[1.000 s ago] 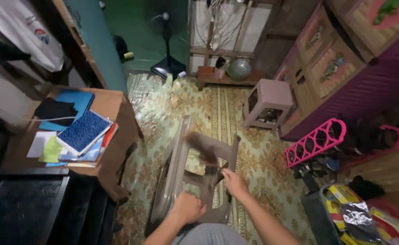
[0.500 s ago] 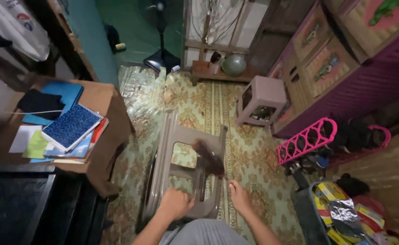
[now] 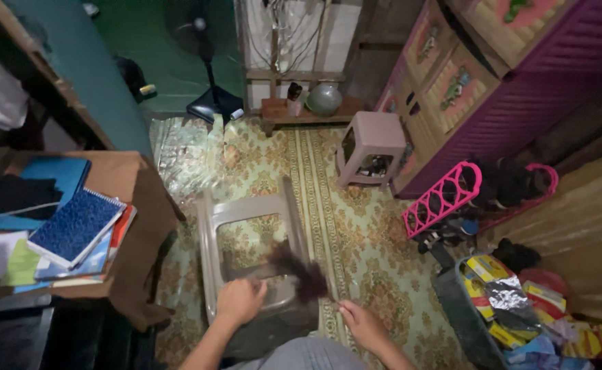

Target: The person cleans plastic stools with a feather duster, wiping the seat, legs, and underside while turning the stools over.

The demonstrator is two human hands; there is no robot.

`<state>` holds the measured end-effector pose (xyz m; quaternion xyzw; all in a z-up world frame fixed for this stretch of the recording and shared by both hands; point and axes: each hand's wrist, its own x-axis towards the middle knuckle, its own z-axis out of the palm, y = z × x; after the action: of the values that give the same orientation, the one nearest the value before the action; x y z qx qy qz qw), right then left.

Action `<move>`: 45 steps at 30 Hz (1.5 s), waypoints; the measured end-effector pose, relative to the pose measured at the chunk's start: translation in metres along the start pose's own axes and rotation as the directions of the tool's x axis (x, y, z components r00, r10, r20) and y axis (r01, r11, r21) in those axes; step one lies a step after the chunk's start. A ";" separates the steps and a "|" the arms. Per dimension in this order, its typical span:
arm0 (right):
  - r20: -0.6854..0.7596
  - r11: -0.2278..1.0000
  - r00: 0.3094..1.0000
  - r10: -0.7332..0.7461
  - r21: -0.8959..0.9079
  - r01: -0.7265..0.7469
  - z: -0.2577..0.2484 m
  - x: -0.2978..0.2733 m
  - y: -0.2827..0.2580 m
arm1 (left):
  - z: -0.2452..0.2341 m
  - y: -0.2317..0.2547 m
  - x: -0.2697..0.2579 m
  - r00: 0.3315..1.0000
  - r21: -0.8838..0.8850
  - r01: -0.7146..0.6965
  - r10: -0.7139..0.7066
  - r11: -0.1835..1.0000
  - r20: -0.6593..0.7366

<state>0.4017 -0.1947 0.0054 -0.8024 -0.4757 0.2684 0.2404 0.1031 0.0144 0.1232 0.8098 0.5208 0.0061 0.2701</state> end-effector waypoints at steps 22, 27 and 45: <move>-0.283 0.974 0.951 0.126 0.219 -0.064 0.018 -0.039 0.031 | 0.155 -0.002 0.132 0.946 -0.741 0.003 -0.242 0.672 -0.215; -0.246 0.991 0.962 0.116 0.086 -0.098 0.010 -0.024 0.025 | 0.119 -0.005 0.101 0.985 -0.485 -0.002 -0.083 0.874 -0.154; -0.189 0.997 0.981 -0.047 -0.069 0.035 -0.076 0.106 -0.050 | -0.008 0.057 -0.038 0.914 -0.226 -0.353 0.386 0.908 0.123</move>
<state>0.4627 -0.0881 0.0727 -0.8219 -0.4755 0.1697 0.2637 0.1314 -0.0319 0.1655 0.8605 0.3303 0.0424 0.3855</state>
